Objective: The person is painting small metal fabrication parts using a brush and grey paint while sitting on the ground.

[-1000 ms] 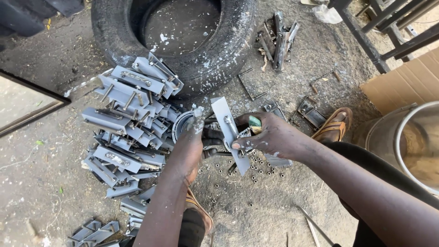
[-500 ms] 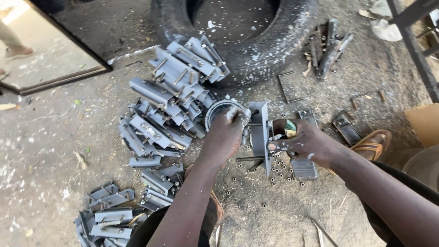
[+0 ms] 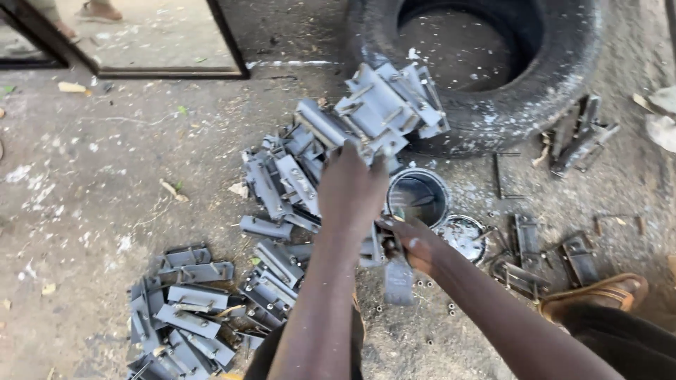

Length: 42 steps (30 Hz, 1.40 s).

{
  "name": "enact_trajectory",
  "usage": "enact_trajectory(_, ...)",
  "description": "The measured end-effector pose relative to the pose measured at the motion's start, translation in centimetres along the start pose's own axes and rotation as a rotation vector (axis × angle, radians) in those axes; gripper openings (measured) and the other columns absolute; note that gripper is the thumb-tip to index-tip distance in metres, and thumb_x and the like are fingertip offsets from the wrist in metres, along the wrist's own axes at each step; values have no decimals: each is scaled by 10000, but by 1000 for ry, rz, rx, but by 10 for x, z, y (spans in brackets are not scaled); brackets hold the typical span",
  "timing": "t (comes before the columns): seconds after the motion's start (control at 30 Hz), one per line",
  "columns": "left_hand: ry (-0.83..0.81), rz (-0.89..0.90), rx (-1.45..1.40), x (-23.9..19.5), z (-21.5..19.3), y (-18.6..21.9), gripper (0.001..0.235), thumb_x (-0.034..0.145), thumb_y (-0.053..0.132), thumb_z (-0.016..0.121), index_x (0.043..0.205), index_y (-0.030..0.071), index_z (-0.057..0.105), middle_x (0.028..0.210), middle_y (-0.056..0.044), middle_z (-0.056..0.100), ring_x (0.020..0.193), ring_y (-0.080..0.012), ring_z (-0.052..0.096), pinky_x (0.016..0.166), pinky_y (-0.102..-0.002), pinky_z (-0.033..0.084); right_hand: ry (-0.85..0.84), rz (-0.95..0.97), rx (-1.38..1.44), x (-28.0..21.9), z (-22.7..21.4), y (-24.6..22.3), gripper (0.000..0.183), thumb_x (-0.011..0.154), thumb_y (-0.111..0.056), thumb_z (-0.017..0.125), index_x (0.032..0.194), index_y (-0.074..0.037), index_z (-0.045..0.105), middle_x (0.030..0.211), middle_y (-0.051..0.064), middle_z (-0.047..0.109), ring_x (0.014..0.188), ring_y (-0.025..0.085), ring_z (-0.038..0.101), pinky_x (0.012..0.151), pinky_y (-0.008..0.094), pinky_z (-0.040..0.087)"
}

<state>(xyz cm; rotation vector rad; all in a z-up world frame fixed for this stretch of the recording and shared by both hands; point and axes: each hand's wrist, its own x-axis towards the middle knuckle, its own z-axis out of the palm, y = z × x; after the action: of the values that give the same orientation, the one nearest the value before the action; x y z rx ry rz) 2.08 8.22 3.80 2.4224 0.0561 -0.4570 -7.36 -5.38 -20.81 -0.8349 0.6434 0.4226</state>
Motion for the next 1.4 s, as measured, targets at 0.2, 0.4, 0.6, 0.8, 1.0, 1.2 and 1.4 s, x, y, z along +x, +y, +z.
enact_trajectory(0.2, 83, 41, -335, 12, -16, -6, 561, 931, 351, 499, 1313, -55, 561, 1279, -329, 606, 1205, -523, 604, 1022, -603, 480, -58, -129, -193, 37, 83, 29, 287, 947, -163, 702, 1194, -25, 649, 907, 189, 652, 664, 288, 579, 548, 401, 476)
enact_trajectory(0.4, 213, -1, -334, 22, -10, -11, 558, 923, 437, 595, 1283, 11, 584, 1224, -270, 661, 1206, -484, 603, 1052, -595, 439, 10, -299, -460, 39, 98, 7, 182, 950, -211, 638, 1058, -65, 657, 767, 75, 597, 611, 176, 501, 524, 348, 406)
enact_trajectory(0.6, 7, 133, -318, -5, -8, 29, 249, 1057, 259, 550, 1125, 37, 640, 879, -50, 659, 716, -154, 580, 646, -331, 465, 123, -271, -493, 24, -8, 16, 225, 942, -202, 646, 1129, -77, 632, 837, 56, 606, 619, 119, 511, 509, 289, 434)
enact_trajectory(0.8, -76, 157, -144, -23, 33, 64, 258, 1046, 235, 569, 1174, 28, 653, 882, -76, 676, 695, -168, 574, 620, -343, 462, 769, 29, -1078, -46, -218, 64, 418, 949, -252, 661, 1328, -110, 558, 1127, 171, 606, 794, 271, 639, 687, 430, 570)
enact_trajectory(1.0, -80, 434, 42, -29, 82, 75, 234, 1056, 137, 600, 1108, -89, 633, 988, -185, 614, 798, -266, 559, 713, -401, 454, 970, 182, -1349, -87, -282, 55, 670, 827, 58, 565, 1441, -196, 480, 1465, 213, 421, 1046, 405, 631, 696, 525, 565)
enact_trajectory(1.2, -179, 364, 156, -30, 114, 90, 260, 1006, 148, 613, 1150, -65, 651, 1002, -191, 662, 805, -289, 615, 724, -420, 479, 1012, 64, -1449, -61, -307, 85, 479, 891, -22, 549, 1356, -124, 500, 1408, 186, 480, 885, 386, 664, 650, 537, 567)
enact_trajectory(1.4, -209, 305, 190, -31, 120, 91, 257, 1014, 174, 600, 1171, -20, 663, 1041, -153, 671, 843, -275, 624, 751, -418, 480, 828, 248, -1605, -51, -295, 85, 447, 956, -248, 658, 1348, -90, 511, 1244, 129, 615, 767, 273, 659, 540, 412, 582)
